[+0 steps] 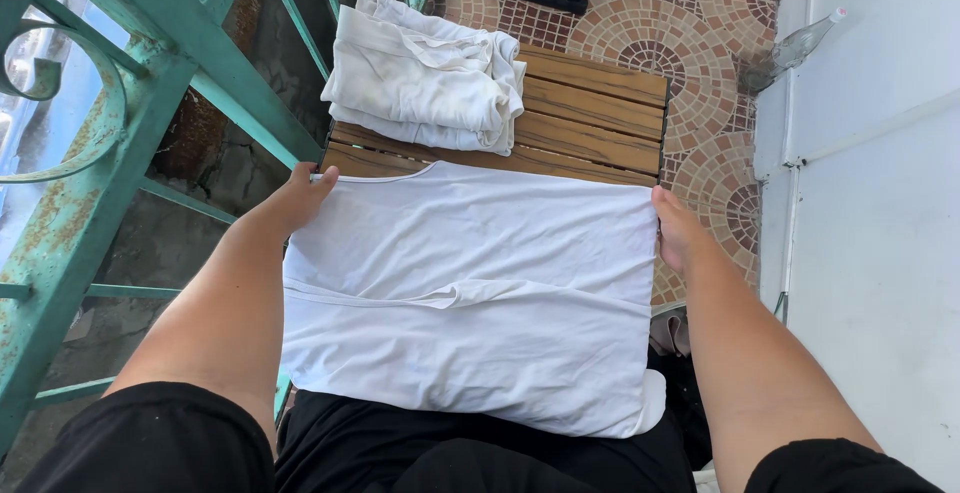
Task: Folding various items of laundry on a small wooden table on a balcony.
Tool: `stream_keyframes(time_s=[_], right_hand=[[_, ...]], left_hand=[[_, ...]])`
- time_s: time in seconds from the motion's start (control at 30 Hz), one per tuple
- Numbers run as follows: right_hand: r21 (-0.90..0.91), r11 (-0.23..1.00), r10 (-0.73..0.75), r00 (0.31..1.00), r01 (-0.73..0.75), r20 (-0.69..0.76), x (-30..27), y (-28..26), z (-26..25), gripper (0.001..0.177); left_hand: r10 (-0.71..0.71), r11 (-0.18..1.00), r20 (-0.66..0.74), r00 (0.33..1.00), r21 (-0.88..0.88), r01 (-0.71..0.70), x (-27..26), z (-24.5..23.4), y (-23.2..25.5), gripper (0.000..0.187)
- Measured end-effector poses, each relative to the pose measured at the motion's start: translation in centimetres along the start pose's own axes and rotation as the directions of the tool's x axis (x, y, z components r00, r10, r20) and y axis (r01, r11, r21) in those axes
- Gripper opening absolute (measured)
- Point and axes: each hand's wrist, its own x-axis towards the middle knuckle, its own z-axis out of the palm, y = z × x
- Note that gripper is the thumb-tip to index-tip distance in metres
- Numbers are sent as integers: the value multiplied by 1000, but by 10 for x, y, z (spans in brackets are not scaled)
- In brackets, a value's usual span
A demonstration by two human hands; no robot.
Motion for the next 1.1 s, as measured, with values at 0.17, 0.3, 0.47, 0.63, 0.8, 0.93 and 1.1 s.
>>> stream_keyframes(time_s=[0.17,0.3,0.47,0.63,0.8,0.93,1.1], right_hand=[[-436,900,35,999,-15,39,-21,2,-28,55],[-591,805,-33,999,49,39,-39,-27,-52,41],[-838,460,-470,881,295,52,-112,-59,-41,17],[-918,80,-763,616,389,195,-227,-2,-34,10],[-959,112,-637,760,261,132,-285,102,-31,23],[-857,514,-349,921,32,-175,-257,159,-60,19],[-223,970,4,917,-101,-399,-184,171,-66,30]], left_hand=[[-44,894,80,996,448,3,-15,-23,-23,65],[204,851,27,979,490,-191,-21,-49,-41,47],[614,781,-299,730,366,-506,-83,-56,-26,17],[610,792,-428,667,300,-532,-164,-35,-62,11],[705,704,-427,566,515,-489,-205,4,-137,18],[400,899,-465,790,367,-239,-195,32,-181,33],[327,942,-614,719,151,-299,-206,70,-120,42]])
